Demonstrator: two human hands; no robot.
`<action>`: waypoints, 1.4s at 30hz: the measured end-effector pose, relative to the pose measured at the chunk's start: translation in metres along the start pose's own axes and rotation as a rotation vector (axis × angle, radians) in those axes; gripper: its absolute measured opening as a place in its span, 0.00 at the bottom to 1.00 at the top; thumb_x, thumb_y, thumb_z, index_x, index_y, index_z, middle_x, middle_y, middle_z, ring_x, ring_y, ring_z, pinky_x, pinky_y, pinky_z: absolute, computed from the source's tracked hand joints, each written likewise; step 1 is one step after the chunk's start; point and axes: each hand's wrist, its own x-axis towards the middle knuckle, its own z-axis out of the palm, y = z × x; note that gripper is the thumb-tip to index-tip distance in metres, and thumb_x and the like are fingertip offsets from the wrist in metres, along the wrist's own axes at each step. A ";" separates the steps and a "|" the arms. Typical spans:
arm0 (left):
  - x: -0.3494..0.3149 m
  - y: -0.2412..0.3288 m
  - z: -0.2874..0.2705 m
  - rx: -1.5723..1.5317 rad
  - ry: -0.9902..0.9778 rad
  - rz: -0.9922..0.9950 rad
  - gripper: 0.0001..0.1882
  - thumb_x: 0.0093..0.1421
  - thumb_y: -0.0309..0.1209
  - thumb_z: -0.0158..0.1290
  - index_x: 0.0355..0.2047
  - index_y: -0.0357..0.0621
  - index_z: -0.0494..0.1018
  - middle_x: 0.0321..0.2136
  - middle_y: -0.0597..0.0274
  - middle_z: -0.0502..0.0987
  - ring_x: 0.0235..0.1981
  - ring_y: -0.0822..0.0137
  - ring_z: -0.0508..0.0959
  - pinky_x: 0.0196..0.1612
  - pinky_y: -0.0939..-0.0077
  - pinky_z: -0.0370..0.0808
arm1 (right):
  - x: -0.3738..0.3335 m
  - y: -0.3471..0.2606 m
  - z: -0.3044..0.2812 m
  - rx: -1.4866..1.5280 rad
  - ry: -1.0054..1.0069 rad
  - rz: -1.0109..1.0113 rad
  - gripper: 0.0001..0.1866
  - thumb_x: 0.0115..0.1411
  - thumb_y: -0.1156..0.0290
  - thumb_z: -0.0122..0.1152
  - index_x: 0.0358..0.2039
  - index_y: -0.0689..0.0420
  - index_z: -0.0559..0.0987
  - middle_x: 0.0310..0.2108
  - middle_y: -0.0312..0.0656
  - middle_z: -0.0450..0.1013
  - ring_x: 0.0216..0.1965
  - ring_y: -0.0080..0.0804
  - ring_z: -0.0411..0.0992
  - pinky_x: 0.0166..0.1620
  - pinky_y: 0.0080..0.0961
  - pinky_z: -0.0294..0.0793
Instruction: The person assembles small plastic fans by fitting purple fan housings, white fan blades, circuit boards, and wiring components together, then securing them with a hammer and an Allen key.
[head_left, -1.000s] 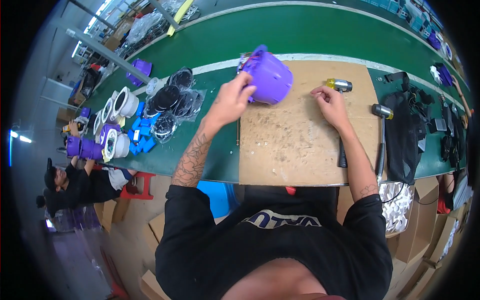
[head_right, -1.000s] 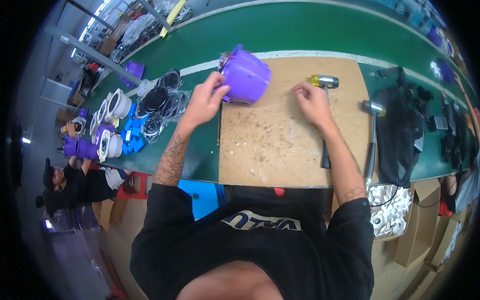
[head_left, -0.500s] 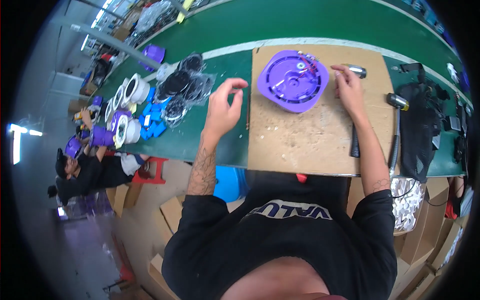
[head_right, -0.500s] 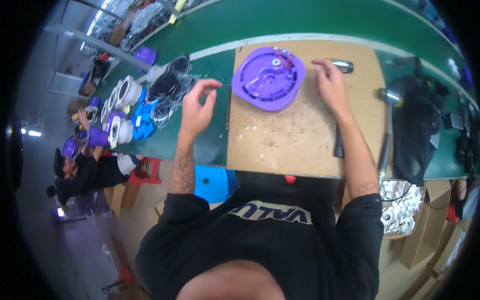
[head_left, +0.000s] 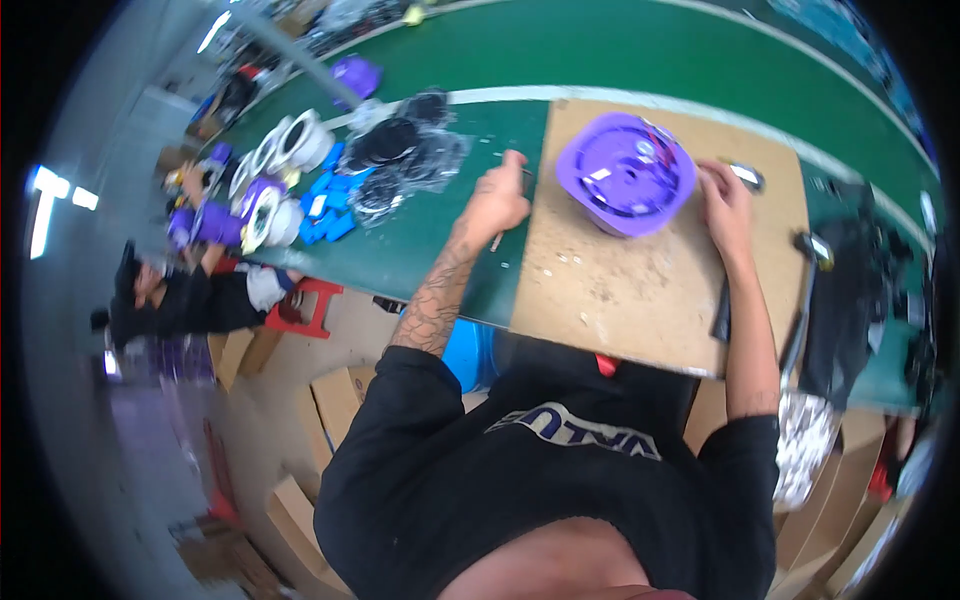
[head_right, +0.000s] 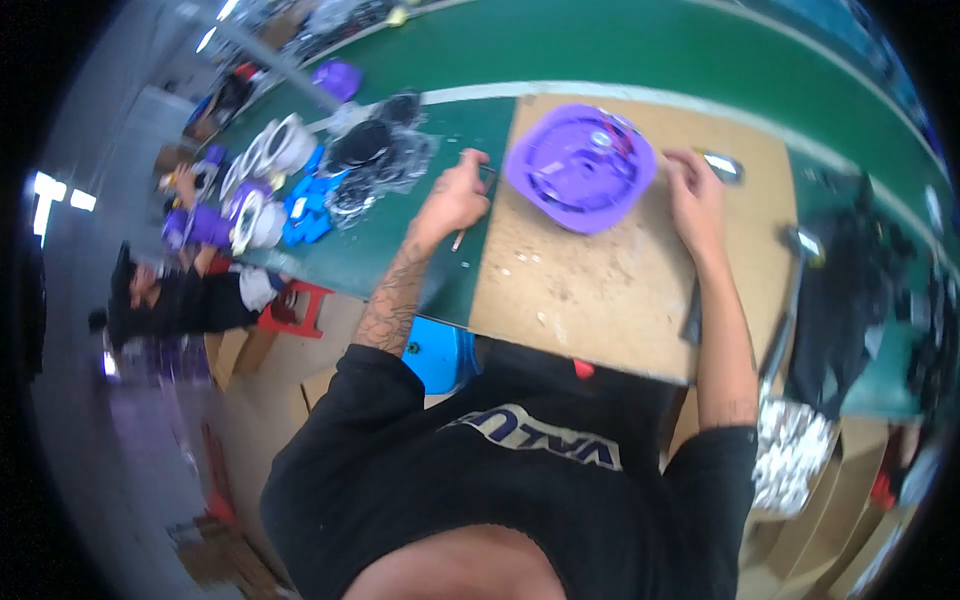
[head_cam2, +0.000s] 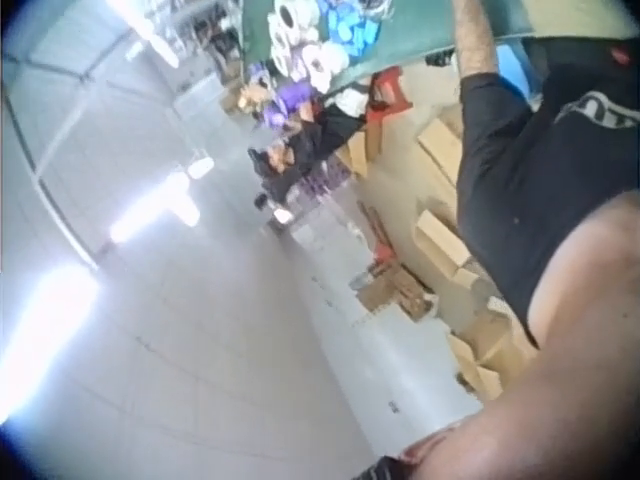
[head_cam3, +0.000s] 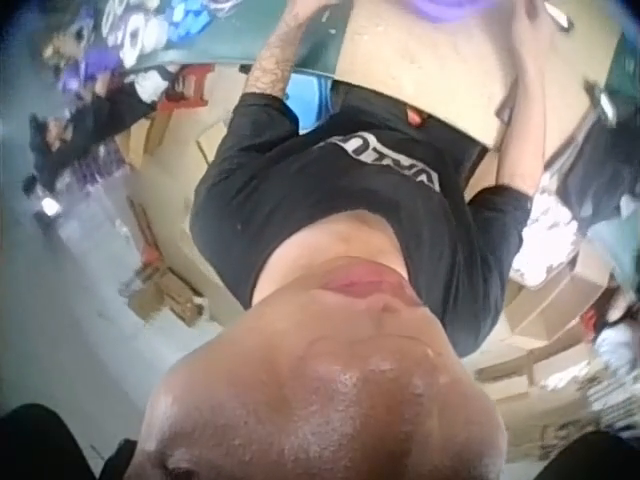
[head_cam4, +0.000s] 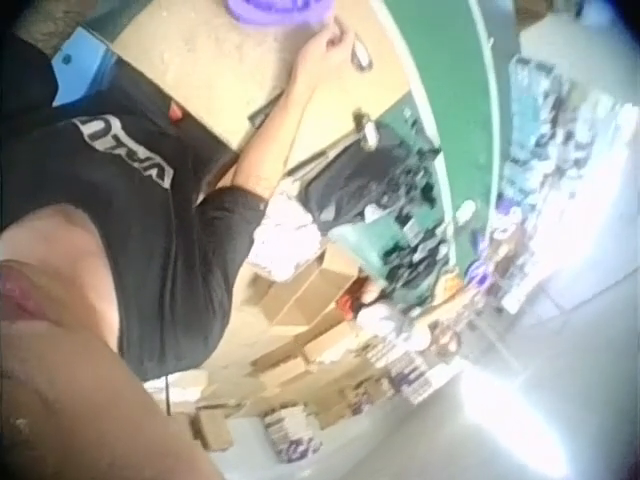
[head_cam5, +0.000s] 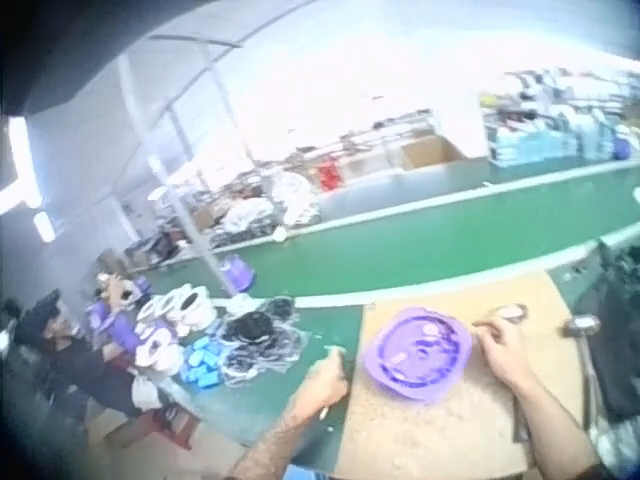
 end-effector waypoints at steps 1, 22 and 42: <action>0.003 -0.007 0.005 0.023 0.020 -0.001 0.29 0.47 0.22 0.55 0.52 0.39 0.64 0.35 0.44 0.79 0.41 0.46 0.79 0.45 0.57 0.75 | 0.000 -0.005 0.001 0.005 0.003 0.034 0.12 0.65 0.68 0.53 0.45 0.58 0.78 0.20 0.29 0.67 0.19 0.14 0.62 0.21 0.17 0.60; -0.046 0.080 -0.079 -1.126 0.311 0.556 0.08 0.66 0.23 0.49 0.42 0.30 0.73 0.35 0.56 0.78 0.36 0.68 0.80 0.42 0.73 0.79 | -0.063 -0.081 -0.040 -1.104 -0.048 0.060 0.22 0.61 0.56 0.55 0.49 0.57 0.75 0.40 0.55 0.76 0.40 0.54 0.76 0.42 0.44 0.74; 0.010 0.121 -0.001 -0.941 0.216 0.575 0.07 0.64 0.21 0.48 0.39 0.31 0.74 0.33 0.58 0.79 0.34 0.71 0.80 0.39 0.78 0.77 | -0.095 -0.038 -0.055 -0.903 -0.012 0.280 0.14 0.60 0.68 0.55 0.42 0.65 0.70 0.33 0.62 0.76 0.37 0.61 0.75 0.41 0.50 0.73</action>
